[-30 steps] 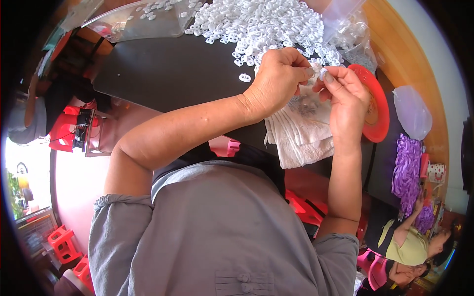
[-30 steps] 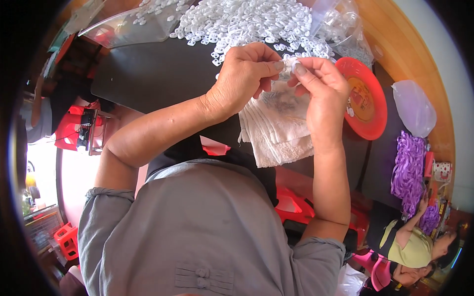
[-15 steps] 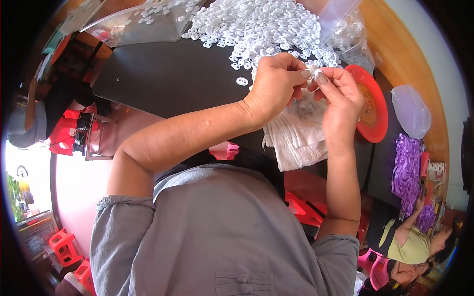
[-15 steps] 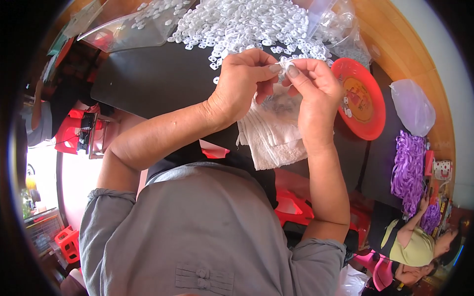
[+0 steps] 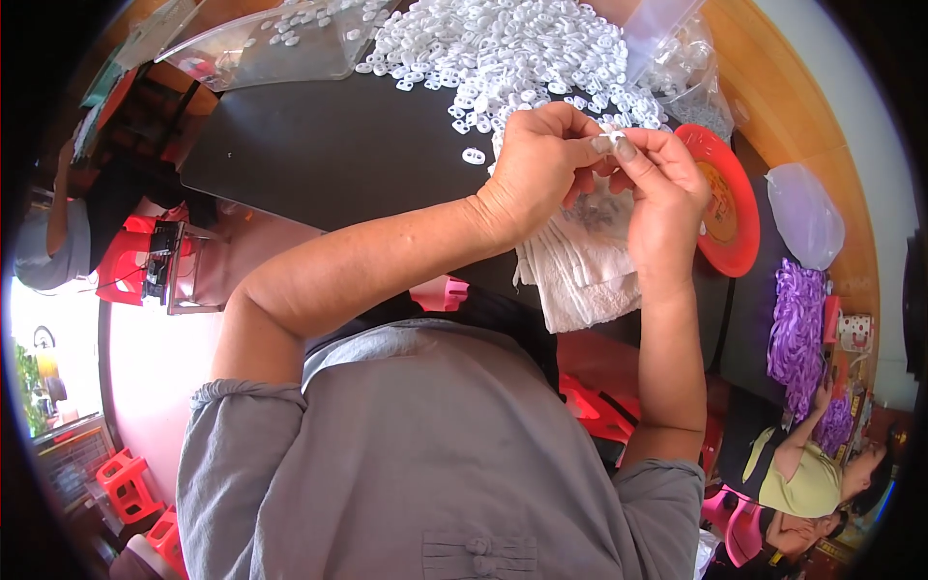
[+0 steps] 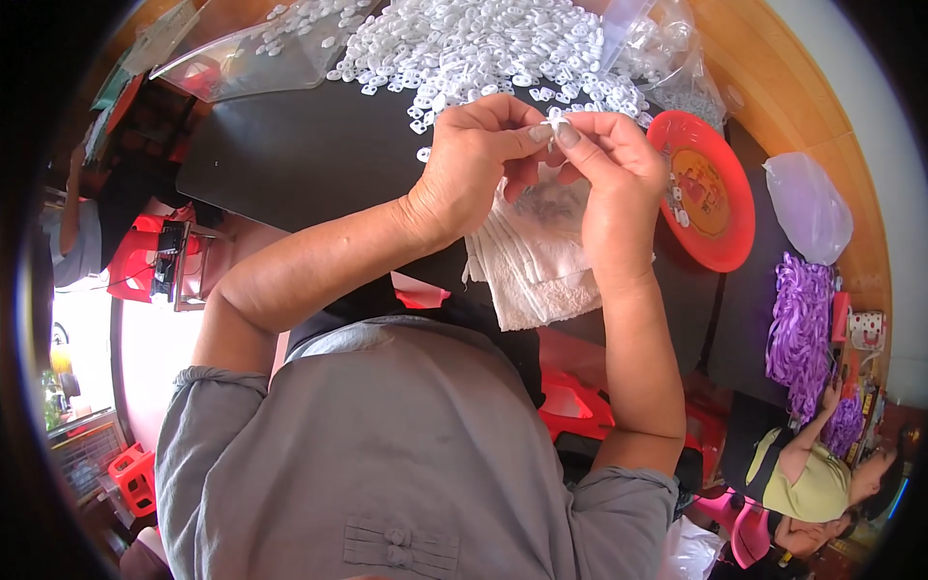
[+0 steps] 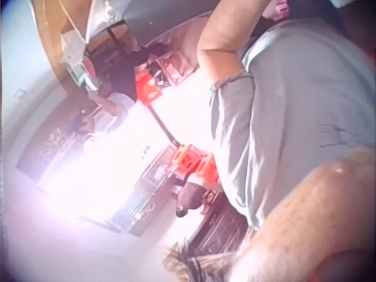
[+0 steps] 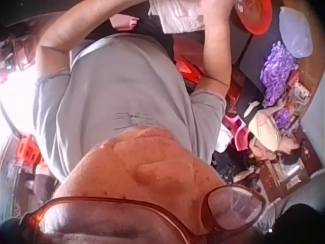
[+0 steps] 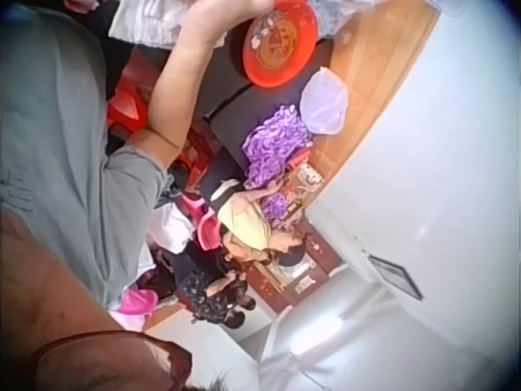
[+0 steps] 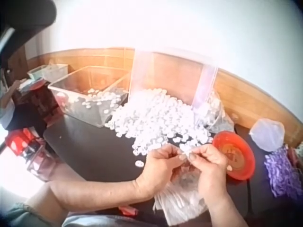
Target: Cleaning small white plastic parts individually using a white cloth.
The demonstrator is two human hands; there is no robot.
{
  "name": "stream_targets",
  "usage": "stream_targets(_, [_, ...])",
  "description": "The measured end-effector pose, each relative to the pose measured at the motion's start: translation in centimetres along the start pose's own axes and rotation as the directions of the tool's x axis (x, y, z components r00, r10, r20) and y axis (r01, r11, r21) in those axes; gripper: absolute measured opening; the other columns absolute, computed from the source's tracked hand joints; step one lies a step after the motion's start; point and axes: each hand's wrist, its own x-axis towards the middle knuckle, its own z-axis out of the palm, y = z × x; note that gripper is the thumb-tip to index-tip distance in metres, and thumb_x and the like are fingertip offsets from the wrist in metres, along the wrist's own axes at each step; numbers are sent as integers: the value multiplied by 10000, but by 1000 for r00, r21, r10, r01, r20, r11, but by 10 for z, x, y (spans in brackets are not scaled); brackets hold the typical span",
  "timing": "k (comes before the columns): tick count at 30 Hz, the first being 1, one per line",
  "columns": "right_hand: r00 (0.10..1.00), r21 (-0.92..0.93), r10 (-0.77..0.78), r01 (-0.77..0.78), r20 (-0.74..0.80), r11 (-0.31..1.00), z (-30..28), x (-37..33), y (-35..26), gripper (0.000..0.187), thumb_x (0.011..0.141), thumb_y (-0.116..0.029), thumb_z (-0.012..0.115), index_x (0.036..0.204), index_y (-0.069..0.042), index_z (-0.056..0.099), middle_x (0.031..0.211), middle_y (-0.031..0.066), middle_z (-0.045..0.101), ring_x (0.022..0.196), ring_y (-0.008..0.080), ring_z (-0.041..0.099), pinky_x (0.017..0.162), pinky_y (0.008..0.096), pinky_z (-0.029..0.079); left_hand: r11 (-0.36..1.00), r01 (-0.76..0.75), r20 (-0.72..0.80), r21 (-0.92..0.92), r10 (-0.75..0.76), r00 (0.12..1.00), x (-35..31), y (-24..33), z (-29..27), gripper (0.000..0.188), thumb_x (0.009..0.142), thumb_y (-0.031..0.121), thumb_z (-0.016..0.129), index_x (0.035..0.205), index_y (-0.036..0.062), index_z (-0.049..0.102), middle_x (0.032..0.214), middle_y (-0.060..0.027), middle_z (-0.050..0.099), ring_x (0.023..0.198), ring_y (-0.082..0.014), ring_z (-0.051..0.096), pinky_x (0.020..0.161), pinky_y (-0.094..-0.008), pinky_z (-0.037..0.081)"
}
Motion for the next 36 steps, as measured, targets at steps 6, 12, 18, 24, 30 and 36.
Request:
stream_targets(6, [992,91,107,-113,70,989,-18,5,0,130,914,-116,604,960,4,618,837,73,662,696,149,617,627,243,426,992,44,90,-119,-34,995,2,1,-2,112,837,20,684,851,-42,593,705,-79,632,519,-108,559,403,-233,400])
stream_targets(12, [969,89,156,-175,193,981,-25,7,-9,160,914,-142,601,950,14,609,830,72,655,677,148,605,606,239,425,989,15,176,-145,10,984,-1,7,-6,163,804,-13,716,930,-51,620,733,-82,650,549,-118,585,422,-231,434])
stream_targets(18, [950,62,186,-208,249,976,-25,5,-17,185,920,-172,602,936,11,608,788,58,635,650,140,587,586,227,416,996,-91,271,-9,90,958,-5,13,-4,201,797,-1,733,964,-49,633,747,-76,659,621,-129,651,445,-213,462])
stream_targets(24, [931,47,256,-277,261,960,-24,2,-20,203,910,-203,637,888,0,646,713,40,627,579,119,585,527,205,406,997,-59,263,58,41,964,-5,16,-8,260,776,-33,734,1020,-28,645,821,-64,668,692,-104,632,475,-216,459])
stream_targets(30, [935,74,222,-251,275,965,-25,1,-20,215,918,-219,632,880,-8,646,703,34,620,571,117,588,509,203,395,969,-200,312,142,148,939,-6,13,-7,278,772,-4,755,1030,-19,652,804,-27,637,693,-84,625,490,-197,454])
stream_targets(36, [940,57,209,-233,270,971,-25,0,-20,206,919,-210,628,871,-10,642,705,34,622,571,116,587,509,204,393,973,-184,315,137,134,940,-5,14,-8,283,786,6,748,1051,-13,650,807,-24,641,695,-81,623,489,-194,451])
